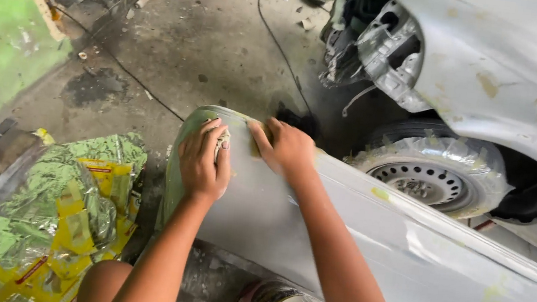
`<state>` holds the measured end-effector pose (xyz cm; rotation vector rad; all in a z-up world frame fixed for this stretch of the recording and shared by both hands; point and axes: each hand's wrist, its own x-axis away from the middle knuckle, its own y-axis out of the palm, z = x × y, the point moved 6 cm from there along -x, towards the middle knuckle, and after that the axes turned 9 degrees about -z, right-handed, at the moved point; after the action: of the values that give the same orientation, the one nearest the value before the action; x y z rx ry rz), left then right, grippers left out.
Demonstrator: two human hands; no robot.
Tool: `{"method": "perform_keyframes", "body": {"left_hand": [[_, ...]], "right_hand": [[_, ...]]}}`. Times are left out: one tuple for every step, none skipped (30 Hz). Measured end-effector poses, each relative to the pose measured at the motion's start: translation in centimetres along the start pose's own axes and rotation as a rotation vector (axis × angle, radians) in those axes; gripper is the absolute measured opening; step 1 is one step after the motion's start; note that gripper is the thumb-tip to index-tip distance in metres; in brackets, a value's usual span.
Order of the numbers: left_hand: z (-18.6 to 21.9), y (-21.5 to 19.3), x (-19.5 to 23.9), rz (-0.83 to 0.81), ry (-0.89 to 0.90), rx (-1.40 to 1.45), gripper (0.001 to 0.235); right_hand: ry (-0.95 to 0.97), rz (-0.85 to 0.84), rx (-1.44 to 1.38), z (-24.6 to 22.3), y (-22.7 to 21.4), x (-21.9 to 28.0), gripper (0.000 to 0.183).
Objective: The person is sanding a detached white car bumper using a sanding block and a cloth. They repeatedly wipe the surface with the cloth and sand it with the block, occasionally dipping the cloth into a bucket of water.
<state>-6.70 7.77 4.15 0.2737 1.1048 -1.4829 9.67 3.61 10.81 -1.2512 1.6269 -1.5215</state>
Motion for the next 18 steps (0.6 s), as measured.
{"method": "perform_keyframes", "body": {"left_hand": [[0.2, 0.0, -0.1, 0.004, -0.009, -0.005, 0.031], [0.3, 0.0, -0.2, 0.014, -0.003, 0.010, 0.031], [0.2, 0.0, -0.2, 0.020, 0.004, 0.027, 0.030], [0.1, -0.3, -0.1, 0.021, -0.005, 0.022, 0.030], [0.2, -0.3, -0.1, 0.020, -0.004, 0.033, 0.030], [0.3, -0.2, -0.1, 0.020, -0.003, 0.043, 0.030], [0.9, -0.9, -0.2, 0.016, -0.011, 0.043, 0.030], [1.5, -1.4, -0.4, -0.001, -0.015, 0.061, 0.031], [2.1, -1.8, -0.9, -0.005, -0.019, 0.075, 0.033], [2.2, -1.4, -1.3, 0.007, -0.029, 0.070, 0.033], [2.3, -1.6, -1.0, 0.012, -0.045, 0.067, 0.033], [2.4, -1.6, -0.6, 0.017, -0.062, 0.063, 0.033], [2.3, -1.2, -0.4, 0.012, -0.067, 0.061, 0.033], [2.3, -1.0, -0.1, 0.031, -0.075, 0.084, 0.031], [1.8, -1.0, -0.2, 0.064, -0.072, 0.095, 0.030], [1.4, -0.7, -0.2, 0.072, -0.067, 0.081, 0.030], [0.8, -0.6, 0.2, 0.097, -0.111, 0.093, 0.031], [0.3, -0.4, 0.5, 0.122, -0.154, 0.106, 0.032]], "right_hand": [[-0.009, -0.006, 0.005, 2.8, -0.3, 2.2, 0.075], [0.071, 0.047, -0.082, 6.1, -1.0, 4.3, 0.068], [0.153, 0.098, -0.171, 9.5, -1.4, 6.3, 0.062], [0.147, 0.090, -0.167, 13.3, -1.3, 8.6, 0.062], [0.305, 0.138, -0.170, 18.4, -1.6, 11.3, 0.065], [0.462, 0.189, -0.171, 23.3, -2.0, 14.0, 0.068], [0.462, 0.181, -0.166, 27.1, -1.7, 16.1, 0.068], [0.544, 0.193, -0.137, 31.3, -1.7, 18.4, 0.065], [0.613, 0.213, -0.104, 35.5, -2.2, 19.9, 0.063], [0.600, 0.213, -0.096, 35.4, -2.3, 18.4, 0.063], [0.590, 0.184, -0.050, 34.8, -1.8, 17.7, 0.063], [0.579, 0.156, -0.004, 34.3, -1.3, 17.0, 0.064], [0.579, 0.148, -0.004, 30.1, -0.9, 14.9, 0.064], [0.450, 0.133, 0.004, 25.3, -0.5, 12.6, 0.063], [0.306, 0.132, 0.004, 19.9, -0.2, 9.5, 0.067], [0.291, 0.137, -0.003, 15.2, 0.1, 6.6, 0.067], [0.219, 0.098, -0.002, 10.2, 0.6, 4.1, 0.067], [0.146, 0.061, -0.001, 5.2, 0.9, 1.8, 0.068]]}}
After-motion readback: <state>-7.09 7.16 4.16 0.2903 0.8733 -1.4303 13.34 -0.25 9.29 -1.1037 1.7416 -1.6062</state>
